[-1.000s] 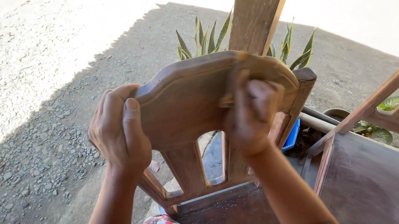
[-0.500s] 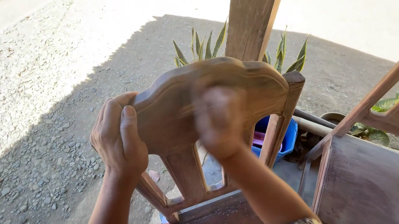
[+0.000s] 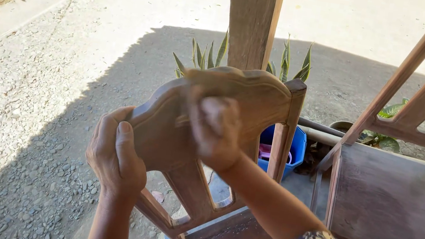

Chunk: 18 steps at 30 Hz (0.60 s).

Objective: The person sands the backrest and legs of a wooden chair using a sanding block. They hold the chair steady with one hand while rubbing the sanding block against the wood surfaces.

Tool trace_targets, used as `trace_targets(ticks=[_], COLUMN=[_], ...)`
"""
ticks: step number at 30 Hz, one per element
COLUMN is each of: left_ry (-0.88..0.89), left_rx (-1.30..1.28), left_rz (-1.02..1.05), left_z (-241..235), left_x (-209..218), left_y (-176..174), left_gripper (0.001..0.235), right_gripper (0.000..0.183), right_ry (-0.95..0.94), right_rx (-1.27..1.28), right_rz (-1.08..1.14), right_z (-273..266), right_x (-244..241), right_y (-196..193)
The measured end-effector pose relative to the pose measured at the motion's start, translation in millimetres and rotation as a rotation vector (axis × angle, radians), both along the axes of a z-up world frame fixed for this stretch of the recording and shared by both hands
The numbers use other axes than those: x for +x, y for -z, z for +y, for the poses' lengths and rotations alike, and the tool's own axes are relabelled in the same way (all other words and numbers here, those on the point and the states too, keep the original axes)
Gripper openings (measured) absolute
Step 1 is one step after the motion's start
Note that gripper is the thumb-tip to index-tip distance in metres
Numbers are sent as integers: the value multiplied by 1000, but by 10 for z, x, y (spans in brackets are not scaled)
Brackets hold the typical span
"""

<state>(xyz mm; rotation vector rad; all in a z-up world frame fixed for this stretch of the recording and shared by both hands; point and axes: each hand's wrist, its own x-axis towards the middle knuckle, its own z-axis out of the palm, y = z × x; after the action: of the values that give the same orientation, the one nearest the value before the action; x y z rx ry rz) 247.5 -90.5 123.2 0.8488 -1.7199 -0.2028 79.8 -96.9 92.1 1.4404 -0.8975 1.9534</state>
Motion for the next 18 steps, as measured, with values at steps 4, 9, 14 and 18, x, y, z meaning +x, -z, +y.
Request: trace_targets(ticks=[4,9,14,18], left_ry=[39,-71,30,103], left_rx=[-27,-63,-28,9], left_rz=[51,8,24,62], left_z=[-6,-2,5,23], left_x=[-21,-87,14,18], left_y=[-23,-19,-22,-90], left_gripper=[41,37,38,42], right_gripper=[22,37,22,31], right_ry=[265,408,225,247], right_rx=[15,70,29,100], right_rz=[452,141,241,217], right_z=[8,-35,-12,-16], right_x=[-303,-1020,322,-199], right_y=[9,229,107,351])
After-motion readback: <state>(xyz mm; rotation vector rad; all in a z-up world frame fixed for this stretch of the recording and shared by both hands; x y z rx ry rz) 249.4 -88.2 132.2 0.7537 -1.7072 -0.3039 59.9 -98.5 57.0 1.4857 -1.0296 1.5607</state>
